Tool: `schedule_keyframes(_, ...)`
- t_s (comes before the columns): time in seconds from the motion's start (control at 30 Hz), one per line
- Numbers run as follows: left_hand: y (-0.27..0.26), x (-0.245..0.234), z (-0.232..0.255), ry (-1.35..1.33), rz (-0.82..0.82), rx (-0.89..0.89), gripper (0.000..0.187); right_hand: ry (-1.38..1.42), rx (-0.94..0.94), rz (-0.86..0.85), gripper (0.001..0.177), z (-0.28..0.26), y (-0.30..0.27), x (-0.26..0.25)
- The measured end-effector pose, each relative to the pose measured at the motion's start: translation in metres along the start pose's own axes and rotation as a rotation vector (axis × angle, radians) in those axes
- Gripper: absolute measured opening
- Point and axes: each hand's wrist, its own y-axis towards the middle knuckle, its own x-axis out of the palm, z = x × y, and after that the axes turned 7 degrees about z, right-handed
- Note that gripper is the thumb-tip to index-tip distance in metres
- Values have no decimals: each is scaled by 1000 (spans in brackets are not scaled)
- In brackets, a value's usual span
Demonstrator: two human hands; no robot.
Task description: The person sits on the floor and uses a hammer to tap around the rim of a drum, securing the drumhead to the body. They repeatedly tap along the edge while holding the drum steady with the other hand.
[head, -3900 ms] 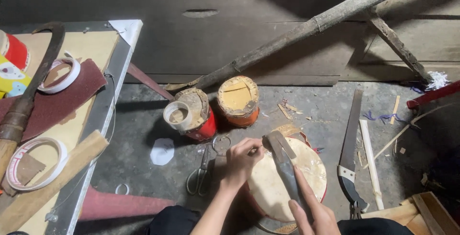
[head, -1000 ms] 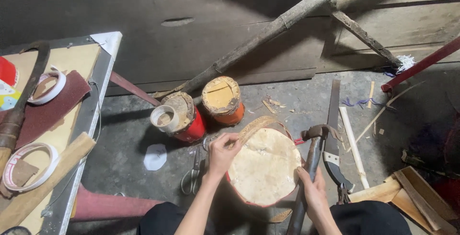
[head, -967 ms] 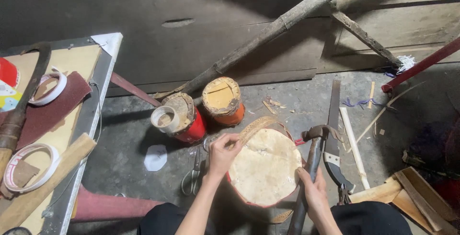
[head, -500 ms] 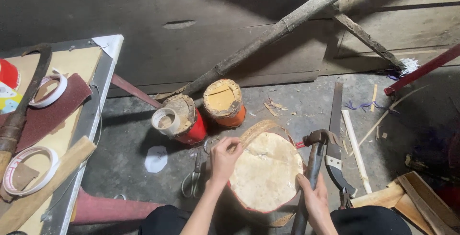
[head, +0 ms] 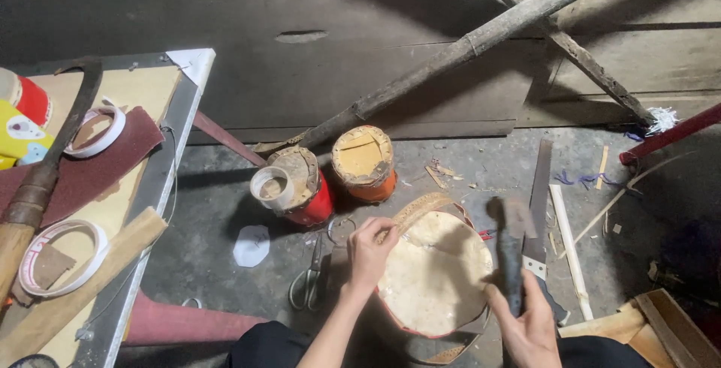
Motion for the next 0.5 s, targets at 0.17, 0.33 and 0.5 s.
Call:
schedule_keyframes(0.17,0,2,-5,-27,22,52,5,120,-42,-341,38,-16,-16,17)
schedule_keyframes(0.33,-6,12,-27,-169,5,2,17,-13,-26,-527,71,-49,-34,33)
schedule_keyframes(0.5,-3,8,-17,-178,49,63,10,-70,-322,-526,72,-47,-24,41)
